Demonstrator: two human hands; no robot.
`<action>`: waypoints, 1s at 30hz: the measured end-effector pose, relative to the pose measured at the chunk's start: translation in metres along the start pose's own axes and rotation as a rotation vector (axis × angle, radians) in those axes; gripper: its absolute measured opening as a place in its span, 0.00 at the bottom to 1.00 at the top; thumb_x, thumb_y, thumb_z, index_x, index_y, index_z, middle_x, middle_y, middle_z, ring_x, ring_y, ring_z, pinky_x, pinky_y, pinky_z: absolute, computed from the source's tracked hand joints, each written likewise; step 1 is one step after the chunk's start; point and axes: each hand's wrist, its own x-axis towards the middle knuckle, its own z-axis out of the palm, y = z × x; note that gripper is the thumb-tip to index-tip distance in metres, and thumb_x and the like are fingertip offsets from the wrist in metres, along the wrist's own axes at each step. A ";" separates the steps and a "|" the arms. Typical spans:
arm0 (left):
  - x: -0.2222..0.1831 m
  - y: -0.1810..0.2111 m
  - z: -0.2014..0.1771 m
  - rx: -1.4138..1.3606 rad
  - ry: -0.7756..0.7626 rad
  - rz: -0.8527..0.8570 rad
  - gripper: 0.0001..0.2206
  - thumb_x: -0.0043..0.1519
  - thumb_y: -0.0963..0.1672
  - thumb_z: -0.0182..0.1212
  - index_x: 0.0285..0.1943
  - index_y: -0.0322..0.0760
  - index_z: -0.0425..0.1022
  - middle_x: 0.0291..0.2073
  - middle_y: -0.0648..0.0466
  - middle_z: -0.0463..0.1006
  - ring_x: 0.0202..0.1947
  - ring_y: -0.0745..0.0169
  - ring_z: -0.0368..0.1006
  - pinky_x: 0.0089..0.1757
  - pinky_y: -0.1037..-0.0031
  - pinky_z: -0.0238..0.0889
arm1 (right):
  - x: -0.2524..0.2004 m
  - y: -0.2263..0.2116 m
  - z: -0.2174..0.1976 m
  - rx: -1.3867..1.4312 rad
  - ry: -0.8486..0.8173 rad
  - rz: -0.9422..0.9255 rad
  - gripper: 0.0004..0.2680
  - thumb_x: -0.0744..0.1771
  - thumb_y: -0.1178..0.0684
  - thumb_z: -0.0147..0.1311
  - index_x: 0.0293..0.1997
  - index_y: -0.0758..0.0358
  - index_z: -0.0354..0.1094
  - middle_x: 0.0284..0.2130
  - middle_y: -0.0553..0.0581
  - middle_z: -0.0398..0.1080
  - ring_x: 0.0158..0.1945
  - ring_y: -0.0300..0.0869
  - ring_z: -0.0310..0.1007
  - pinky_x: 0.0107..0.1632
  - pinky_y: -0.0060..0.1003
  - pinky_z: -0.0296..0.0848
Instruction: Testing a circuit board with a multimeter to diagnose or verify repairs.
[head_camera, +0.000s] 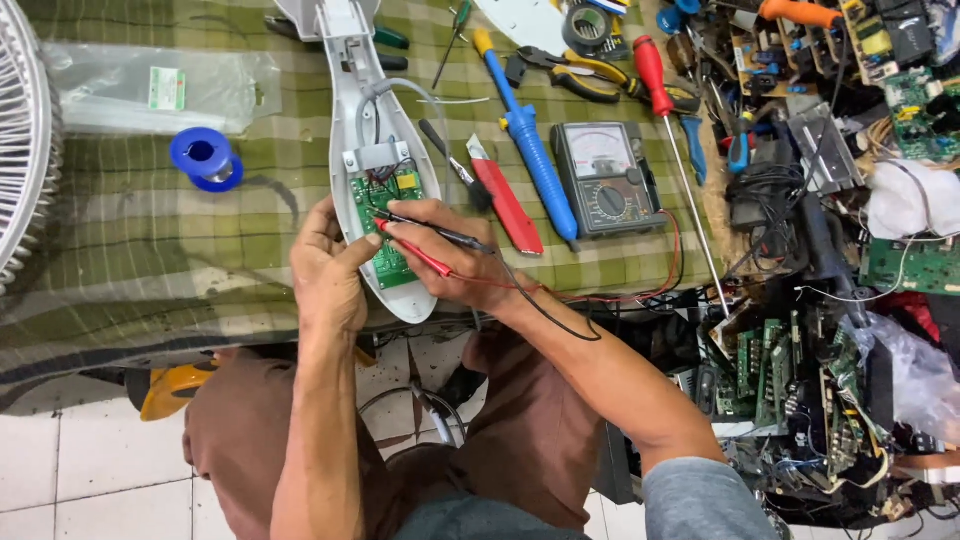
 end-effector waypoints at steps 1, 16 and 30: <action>0.001 -0.001 -0.001 -0.001 -0.001 -0.002 0.29 0.47 0.32 0.65 0.62 0.34 0.71 0.48 0.50 0.77 0.44 0.59 0.81 0.45 0.75 0.75 | 0.000 0.000 0.000 -0.002 0.000 0.001 0.03 0.68 0.59 0.58 0.42 0.65 0.76 0.44 0.62 0.77 0.42 0.56 0.82 0.45 0.44 0.81; 0.015 -0.031 -0.017 0.060 0.030 0.063 0.29 0.47 0.33 0.66 0.62 0.32 0.71 0.47 0.47 0.75 0.47 0.53 0.77 0.45 0.68 0.74 | -0.010 0.006 0.002 0.063 -0.091 0.005 0.05 0.69 0.59 0.57 0.47 0.66 0.76 0.49 0.64 0.76 0.44 0.58 0.81 0.45 0.46 0.81; 0.012 -0.018 -0.007 -0.022 -0.057 0.041 0.30 0.49 0.35 0.67 0.65 0.35 0.71 0.45 0.51 0.73 0.39 0.67 0.77 0.40 0.75 0.74 | -0.009 -0.001 -0.003 0.080 -0.065 0.051 0.04 0.67 0.62 0.62 0.45 0.68 0.78 0.47 0.67 0.77 0.47 0.58 0.80 0.47 0.50 0.79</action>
